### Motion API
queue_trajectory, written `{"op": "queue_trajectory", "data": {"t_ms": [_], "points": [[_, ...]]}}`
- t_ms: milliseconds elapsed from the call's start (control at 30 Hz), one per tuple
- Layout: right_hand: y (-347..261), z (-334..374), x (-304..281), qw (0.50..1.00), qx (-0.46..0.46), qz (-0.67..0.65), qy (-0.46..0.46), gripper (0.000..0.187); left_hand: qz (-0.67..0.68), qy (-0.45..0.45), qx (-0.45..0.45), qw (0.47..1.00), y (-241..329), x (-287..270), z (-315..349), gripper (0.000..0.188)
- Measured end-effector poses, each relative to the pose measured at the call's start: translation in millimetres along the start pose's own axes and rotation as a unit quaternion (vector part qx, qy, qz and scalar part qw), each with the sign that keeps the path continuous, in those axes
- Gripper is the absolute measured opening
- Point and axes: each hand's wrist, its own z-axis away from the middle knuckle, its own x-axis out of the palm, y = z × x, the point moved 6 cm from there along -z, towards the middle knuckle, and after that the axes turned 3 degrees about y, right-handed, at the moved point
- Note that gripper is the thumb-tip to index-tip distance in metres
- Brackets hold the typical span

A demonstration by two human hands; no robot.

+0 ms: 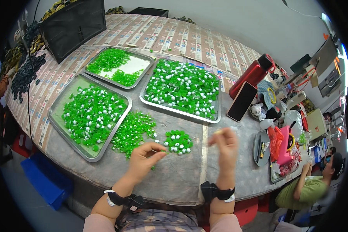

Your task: The person repeatedly picks up small green plastic pieces and white beads from trays, applies a small amount of liquid from a squeeze bottle to the green piece, and attaches the white bead to it. The assembled items are placed back onto the table among other completed units.

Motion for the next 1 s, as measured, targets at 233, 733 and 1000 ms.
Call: {"op": "queue_trajectory", "data": {"t_ms": [233,733,1000], "points": [[21,-14,-118,0.896,-0.15,0.303,0.287,0.026,0.133,-0.017,-0.075,0.988,-3,15,-2,0.012],[-45,16,-7,0.973,-0.178,0.079,0.124,0.047,0.281,-0.061,-0.222,0.931,-23,13,2,0.01],[-39,35,34,0.976,-0.17,-0.03,0.136,0.055,0.318,-0.078,-0.233,0.916,-29,14,2,0.009]]}}
